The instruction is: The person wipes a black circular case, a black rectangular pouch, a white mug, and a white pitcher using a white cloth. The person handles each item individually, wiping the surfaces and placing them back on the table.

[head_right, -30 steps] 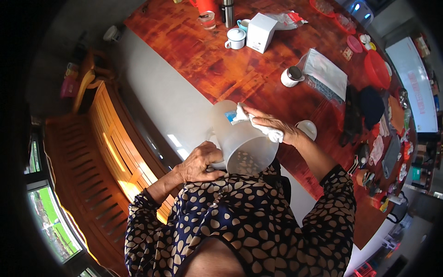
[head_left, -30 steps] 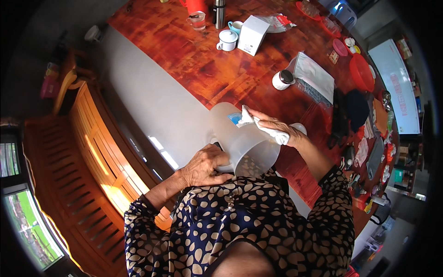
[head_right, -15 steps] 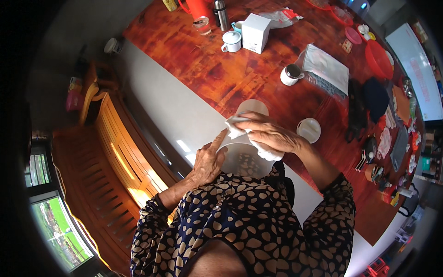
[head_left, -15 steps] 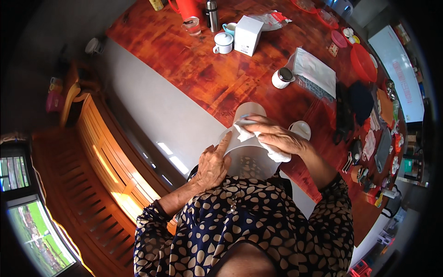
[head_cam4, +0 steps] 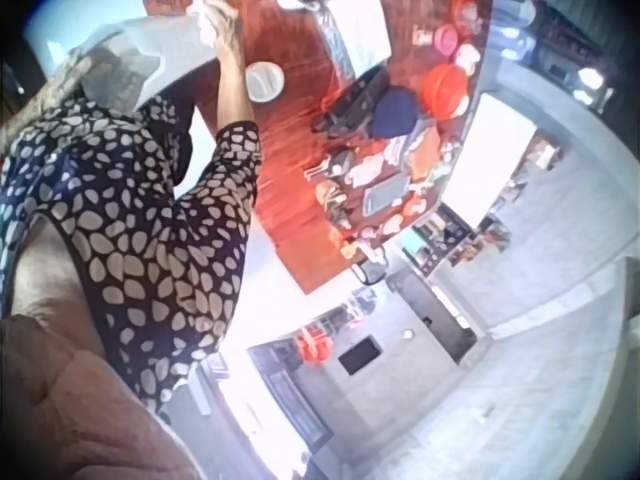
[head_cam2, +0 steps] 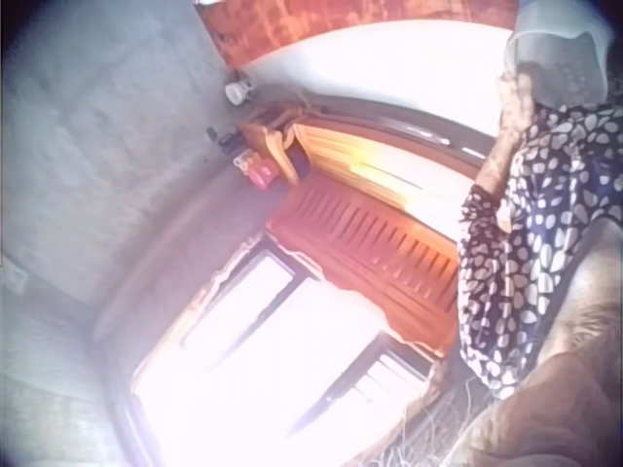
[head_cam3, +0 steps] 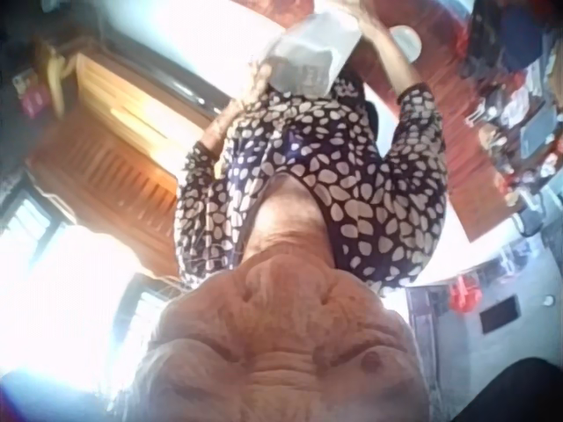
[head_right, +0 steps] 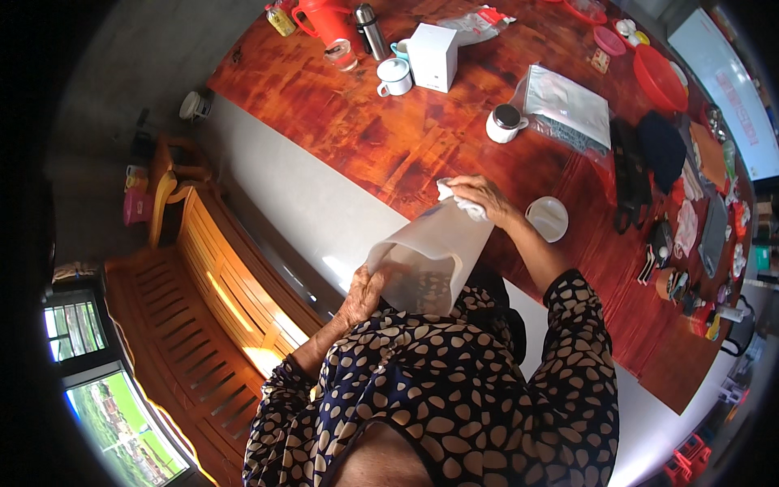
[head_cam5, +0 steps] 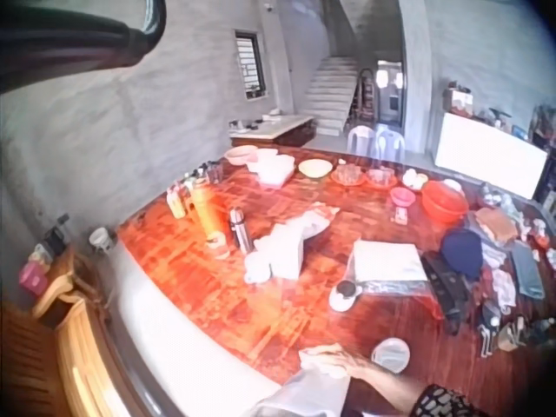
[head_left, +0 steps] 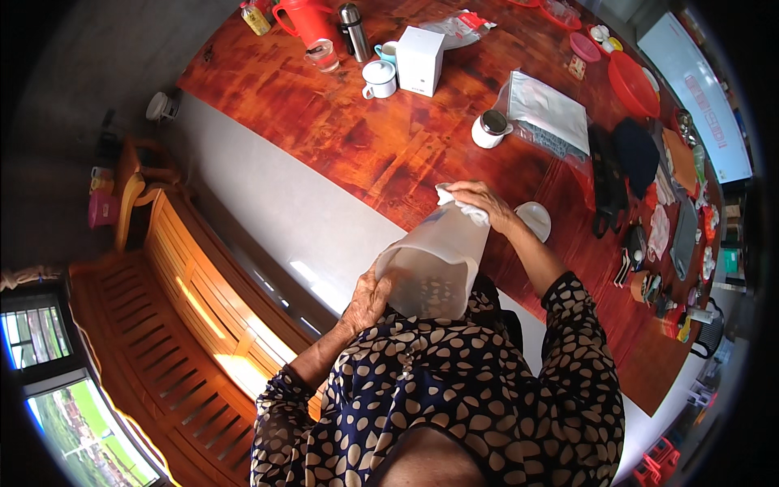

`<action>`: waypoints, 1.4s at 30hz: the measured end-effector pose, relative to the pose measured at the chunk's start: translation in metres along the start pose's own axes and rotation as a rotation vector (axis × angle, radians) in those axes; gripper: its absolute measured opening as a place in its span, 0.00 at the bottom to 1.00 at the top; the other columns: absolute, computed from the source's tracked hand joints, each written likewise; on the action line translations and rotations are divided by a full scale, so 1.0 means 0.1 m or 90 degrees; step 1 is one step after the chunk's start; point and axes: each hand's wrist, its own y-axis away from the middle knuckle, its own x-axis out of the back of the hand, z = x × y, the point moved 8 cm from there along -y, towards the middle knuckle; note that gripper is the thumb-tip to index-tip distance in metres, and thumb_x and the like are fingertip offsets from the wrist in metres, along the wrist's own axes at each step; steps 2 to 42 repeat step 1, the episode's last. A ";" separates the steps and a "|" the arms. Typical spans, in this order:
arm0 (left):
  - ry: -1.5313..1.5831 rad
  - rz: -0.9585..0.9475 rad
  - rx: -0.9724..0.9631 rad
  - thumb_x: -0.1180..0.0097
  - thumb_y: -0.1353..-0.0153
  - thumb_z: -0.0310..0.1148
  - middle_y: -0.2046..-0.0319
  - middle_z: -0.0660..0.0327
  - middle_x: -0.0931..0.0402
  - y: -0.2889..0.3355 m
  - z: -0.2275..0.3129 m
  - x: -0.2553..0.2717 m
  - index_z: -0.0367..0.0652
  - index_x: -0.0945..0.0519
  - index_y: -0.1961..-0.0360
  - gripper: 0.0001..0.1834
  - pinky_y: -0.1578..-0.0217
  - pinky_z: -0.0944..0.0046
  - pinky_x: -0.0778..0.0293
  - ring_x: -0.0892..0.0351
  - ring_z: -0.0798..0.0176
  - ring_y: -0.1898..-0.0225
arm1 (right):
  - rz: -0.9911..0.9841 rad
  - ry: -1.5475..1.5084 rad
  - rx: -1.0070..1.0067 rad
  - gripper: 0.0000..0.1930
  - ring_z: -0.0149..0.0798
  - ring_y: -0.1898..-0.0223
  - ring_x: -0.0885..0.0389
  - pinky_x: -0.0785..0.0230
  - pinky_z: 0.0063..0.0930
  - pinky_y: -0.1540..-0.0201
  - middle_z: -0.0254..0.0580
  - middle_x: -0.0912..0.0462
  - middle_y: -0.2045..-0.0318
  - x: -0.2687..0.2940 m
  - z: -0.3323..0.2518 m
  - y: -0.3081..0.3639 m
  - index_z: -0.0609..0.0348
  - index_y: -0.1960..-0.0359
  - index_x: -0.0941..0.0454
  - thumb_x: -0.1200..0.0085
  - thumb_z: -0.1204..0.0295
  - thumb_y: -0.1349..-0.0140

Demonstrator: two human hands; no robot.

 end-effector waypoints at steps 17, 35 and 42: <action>0.023 -0.005 0.001 0.63 0.34 0.56 0.49 0.52 0.26 0.00 -0.01 -0.01 0.47 0.38 0.36 0.32 0.49 0.59 0.31 0.24 0.59 0.55 | 0.001 -0.001 -0.002 0.15 0.49 0.58 0.21 0.27 0.37 0.55 0.47 0.22 0.53 -0.01 0.01 0.02 0.57 0.53 0.25 0.51 0.79 0.44; 0.023 -0.005 0.001 0.63 0.34 0.56 0.49 0.52 0.26 0.00 -0.01 -0.01 0.47 0.38 0.36 0.32 0.49 0.59 0.31 0.24 0.59 0.55 | 0.001 -0.001 -0.002 0.15 0.49 0.58 0.21 0.27 0.37 0.55 0.47 0.22 0.53 -0.01 0.01 0.02 0.57 0.53 0.25 0.51 0.79 0.44; 0.023 -0.005 0.001 0.63 0.34 0.56 0.49 0.52 0.26 0.00 -0.01 -0.01 0.47 0.38 0.36 0.32 0.49 0.59 0.31 0.24 0.59 0.55 | 0.001 -0.001 -0.002 0.15 0.49 0.58 0.21 0.27 0.37 0.55 0.47 0.22 0.53 -0.01 0.01 0.02 0.57 0.53 0.25 0.51 0.79 0.44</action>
